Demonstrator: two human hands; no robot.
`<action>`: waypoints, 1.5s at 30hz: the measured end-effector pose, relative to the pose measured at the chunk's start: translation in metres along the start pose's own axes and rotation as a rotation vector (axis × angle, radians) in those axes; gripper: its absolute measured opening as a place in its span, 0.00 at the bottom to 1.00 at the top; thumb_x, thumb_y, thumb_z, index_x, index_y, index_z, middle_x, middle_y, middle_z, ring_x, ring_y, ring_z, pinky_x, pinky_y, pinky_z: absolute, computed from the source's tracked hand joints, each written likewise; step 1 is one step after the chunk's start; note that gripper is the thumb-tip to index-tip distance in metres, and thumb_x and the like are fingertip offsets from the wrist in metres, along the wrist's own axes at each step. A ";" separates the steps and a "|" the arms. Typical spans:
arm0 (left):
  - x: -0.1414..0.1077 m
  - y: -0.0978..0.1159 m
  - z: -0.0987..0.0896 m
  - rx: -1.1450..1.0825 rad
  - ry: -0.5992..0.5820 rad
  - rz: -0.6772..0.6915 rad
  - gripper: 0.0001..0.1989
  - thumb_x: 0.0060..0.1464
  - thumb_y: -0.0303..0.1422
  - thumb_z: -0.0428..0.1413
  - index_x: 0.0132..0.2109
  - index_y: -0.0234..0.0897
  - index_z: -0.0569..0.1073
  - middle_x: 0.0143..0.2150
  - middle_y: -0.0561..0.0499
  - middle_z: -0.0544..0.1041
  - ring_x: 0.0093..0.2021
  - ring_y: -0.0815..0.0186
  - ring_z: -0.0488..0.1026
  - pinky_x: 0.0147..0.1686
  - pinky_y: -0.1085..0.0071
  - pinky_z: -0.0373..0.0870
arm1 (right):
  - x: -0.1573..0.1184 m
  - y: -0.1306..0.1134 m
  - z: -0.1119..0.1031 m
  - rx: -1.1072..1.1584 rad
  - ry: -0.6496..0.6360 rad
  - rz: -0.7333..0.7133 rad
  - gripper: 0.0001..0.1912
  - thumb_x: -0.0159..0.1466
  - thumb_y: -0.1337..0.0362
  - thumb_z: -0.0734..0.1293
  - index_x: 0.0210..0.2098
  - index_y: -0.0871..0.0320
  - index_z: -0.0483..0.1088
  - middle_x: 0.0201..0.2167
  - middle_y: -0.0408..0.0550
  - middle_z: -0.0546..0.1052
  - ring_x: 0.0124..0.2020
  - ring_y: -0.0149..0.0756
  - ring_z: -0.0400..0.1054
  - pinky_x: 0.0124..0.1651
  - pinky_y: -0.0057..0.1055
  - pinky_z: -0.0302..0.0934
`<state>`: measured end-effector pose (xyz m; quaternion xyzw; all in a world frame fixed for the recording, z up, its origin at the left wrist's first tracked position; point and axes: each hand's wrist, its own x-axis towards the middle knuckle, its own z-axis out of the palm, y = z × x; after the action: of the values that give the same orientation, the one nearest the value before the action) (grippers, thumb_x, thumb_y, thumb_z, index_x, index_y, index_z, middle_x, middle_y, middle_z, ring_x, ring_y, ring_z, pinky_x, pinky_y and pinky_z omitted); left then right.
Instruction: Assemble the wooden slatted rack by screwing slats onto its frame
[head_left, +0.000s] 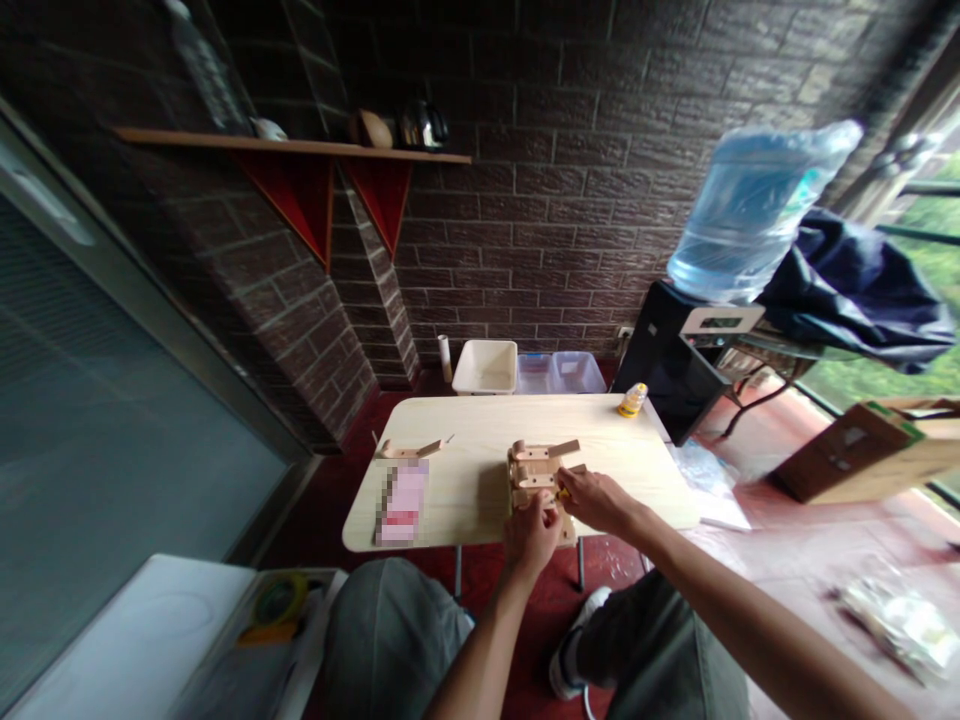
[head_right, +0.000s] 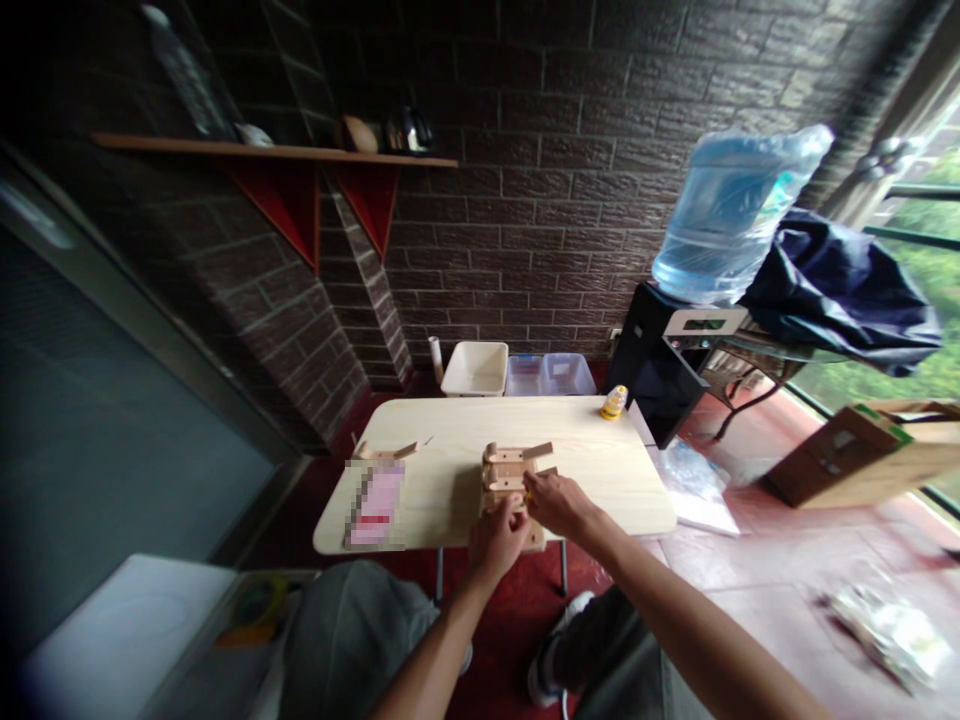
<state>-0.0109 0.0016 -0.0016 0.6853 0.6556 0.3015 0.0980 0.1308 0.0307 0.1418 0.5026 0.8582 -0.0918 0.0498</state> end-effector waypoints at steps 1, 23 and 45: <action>0.000 0.000 0.000 -0.001 -0.003 0.001 0.16 0.56 0.35 0.56 0.53 0.45 0.75 0.34 0.51 0.82 0.36 0.62 0.79 0.35 0.71 0.69 | -0.001 0.000 0.000 0.012 0.005 -0.001 0.12 0.68 0.67 0.58 0.51 0.58 0.65 0.42 0.55 0.79 0.42 0.41 0.75 0.38 0.30 0.61; 0.000 0.005 -0.007 -0.022 -0.036 -0.025 0.16 0.57 0.34 0.55 0.53 0.44 0.75 0.33 0.50 0.82 0.37 0.62 0.79 0.36 0.70 0.68 | 0.004 0.002 0.006 -0.034 -0.006 0.020 0.15 0.70 0.66 0.58 0.55 0.61 0.60 0.43 0.59 0.79 0.42 0.44 0.76 0.39 0.33 0.64; 0.000 0.001 -0.004 -0.027 -0.035 -0.014 0.16 0.57 0.34 0.55 0.53 0.44 0.75 0.33 0.50 0.81 0.35 0.63 0.78 0.35 0.72 0.68 | 0.001 -0.001 0.002 -0.018 -0.013 -0.016 0.15 0.68 0.70 0.57 0.53 0.59 0.61 0.45 0.58 0.78 0.42 0.42 0.75 0.40 0.32 0.63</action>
<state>-0.0122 0.0004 0.0023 0.6846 0.6544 0.2974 0.1209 0.1290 0.0305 0.1398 0.4947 0.8626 -0.0876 0.0591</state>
